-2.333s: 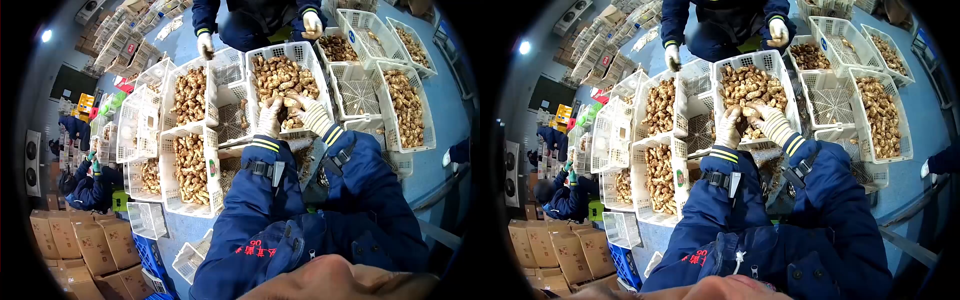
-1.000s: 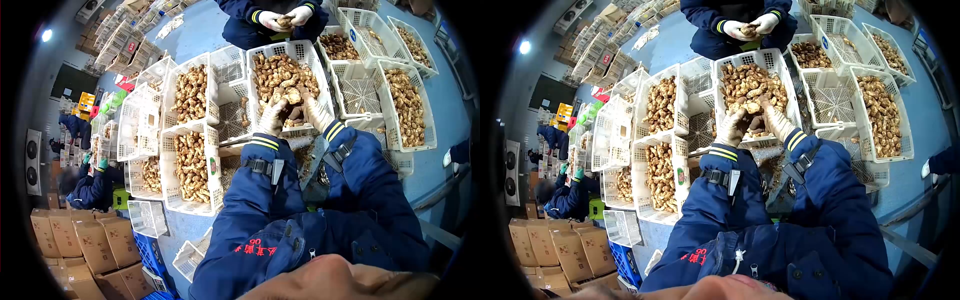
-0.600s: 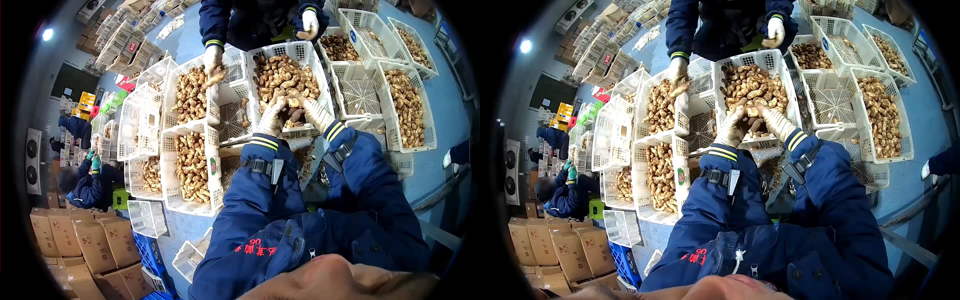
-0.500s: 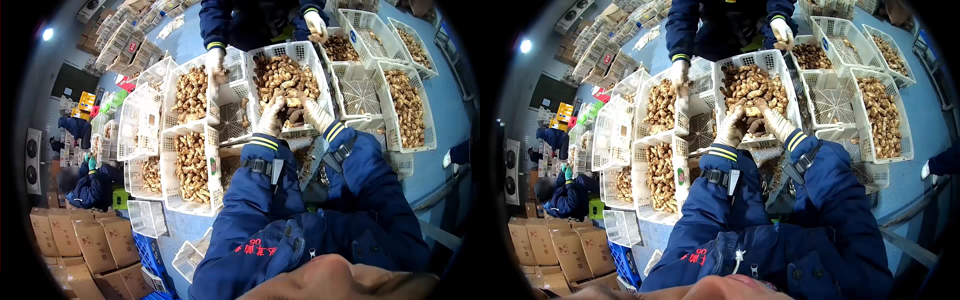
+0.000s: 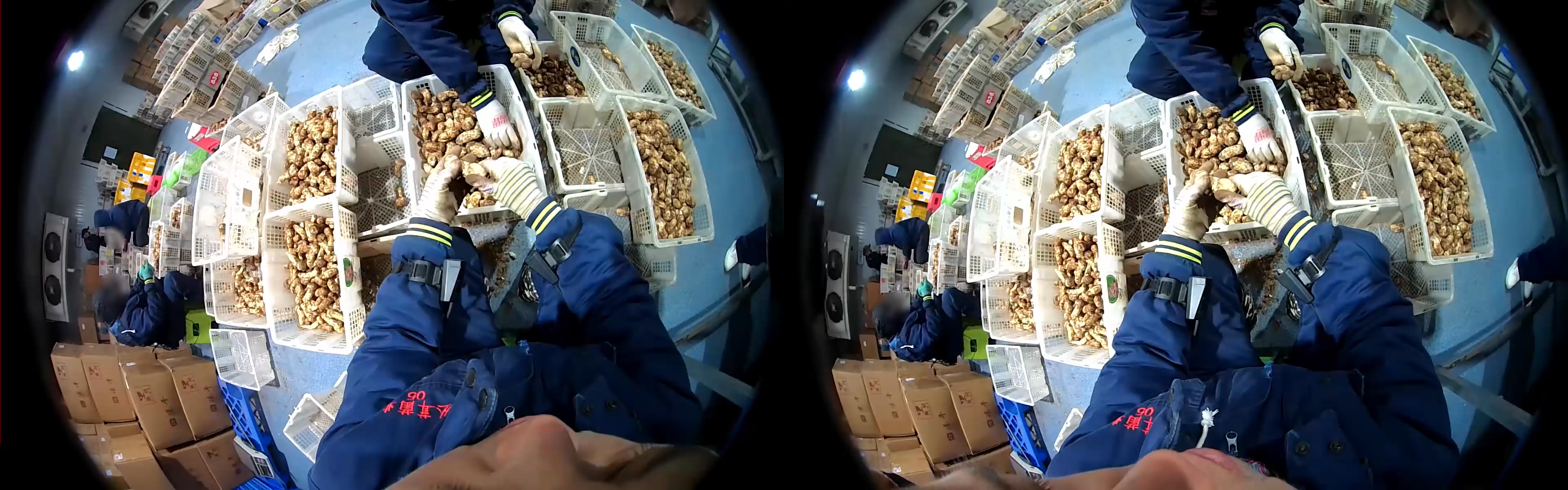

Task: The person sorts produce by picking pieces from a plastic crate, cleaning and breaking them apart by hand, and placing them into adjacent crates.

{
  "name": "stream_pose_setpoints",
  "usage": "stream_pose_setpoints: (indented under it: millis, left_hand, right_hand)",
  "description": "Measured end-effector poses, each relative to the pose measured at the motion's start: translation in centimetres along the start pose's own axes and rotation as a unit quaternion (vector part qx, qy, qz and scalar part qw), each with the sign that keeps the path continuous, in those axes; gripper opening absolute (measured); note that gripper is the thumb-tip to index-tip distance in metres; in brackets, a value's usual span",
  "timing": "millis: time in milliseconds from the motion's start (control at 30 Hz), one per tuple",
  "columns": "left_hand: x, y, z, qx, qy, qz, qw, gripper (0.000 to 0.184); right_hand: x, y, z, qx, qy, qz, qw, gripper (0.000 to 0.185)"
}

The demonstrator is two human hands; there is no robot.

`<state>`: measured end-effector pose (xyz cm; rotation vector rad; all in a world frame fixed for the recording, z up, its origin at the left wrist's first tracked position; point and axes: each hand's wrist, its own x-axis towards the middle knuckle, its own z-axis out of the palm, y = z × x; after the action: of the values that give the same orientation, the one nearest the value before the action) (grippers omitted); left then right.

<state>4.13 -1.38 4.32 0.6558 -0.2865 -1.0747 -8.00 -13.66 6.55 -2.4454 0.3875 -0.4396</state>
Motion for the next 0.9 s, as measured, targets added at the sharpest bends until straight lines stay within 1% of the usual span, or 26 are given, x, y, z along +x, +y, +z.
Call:
stream_pose_setpoints:
  millis: [33,67,200,300,333,433,567,600,633,700,733,767,800,833,900]
  left_hand:
    - [-0.1,0.2,0.2,0.001,-0.001,-0.002,1.0,0.053]
    - [-0.2,0.3,0.5,0.003,-0.002,-0.004,1.0,0.054]
    - [0.0,0.3,0.3,0.002,-0.026,0.009,1.0,0.056]
    - [0.0,0.3,-0.3,0.025,-0.006,0.002,1.0,0.057]
    - [0.1,0.2,-0.5,0.012,0.0,0.012,1.0,0.054]
    - [-0.2,0.3,-0.2,0.04,0.05,-0.003,0.998,0.049]
    - [0.3,-0.2,-0.7,0.101,0.067,0.008,0.993,0.042]
    - [0.4,-0.4,-0.8,0.102,0.098,0.003,0.99,0.041]
    - [0.6,-0.5,-1.0,0.103,0.103,0.002,0.989,0.04]
    - [0.7,-0.3,-0.9,0.104,0.112,0.001,0.988,0.038]
    - [0.4,-0.4,-0.5,0.109,0.132,0.022,0.985,0.036]
    - [0.3,-0.3,-0.4,0.107,0.106,0.027,0.988,0.036]
    - [0.3,-0.3,-0.7,0.105,0.08,0.032,0.991,0.036]
    - [0.4,-0.3,-0.9,0.103,0.054,0.036,0.993,0.037]
    - [0.7,-0.4,-1.3,0.097,0.064,0.032,0.993,0.037]
  right_hand:
    - [0.0,-0.2,-0.3,-0.063,0.017,-0.031,0.997,0.055]
    - [-0.1,0.1,0.0,-0.084,0.038,-0.056,0.994,0.054]
    - [-0.2,-0.2,-0.4,-0.11,0.041,-0.073,0.99,0.056]
    - [0.0,-0.4,-0.7,-0.109,0.016,-0.066,0.992,0.059]
    - [0.2,-0.7,-0.9,-0.097,0.002,-0.063,0.993,0.064]
    - [0.1,-1.1,-0.3,-0.165,0.029,-0.063,0.984,0.066]
    - [0.5,-1.0,0.3,-0.186,-0.026,0.002,0.982,0.054]
    - [0.8,-2.0,-0.2,-0.19,-0.061,0.034,0.979,0.049]
    - [0.8,-1.1,0.6,-0.192,-0.053,0.02,0.98,0.046]
    - [0.7,-0.7,1.2,-0.185,-0.056,0.014,0.981,0.046]
    - [0.5,-0.8,1.1,-0.18,-0.049,0.012,0.982,0.046]
    - [0.4,-0.8,1.1,-0.175,-0.042,0.01,0.984,0.047]
    - [0.5,-1.1,1.0,-0.178,-0.067,0.027,0.981,0.048]
    - [0.5,-1.0,1.1,-0.173,-0.065,0.025,0.982,0.047]
    - [0.4,-0.6,1.5,-0.163,-0.059,0.021,0.985,0.045]
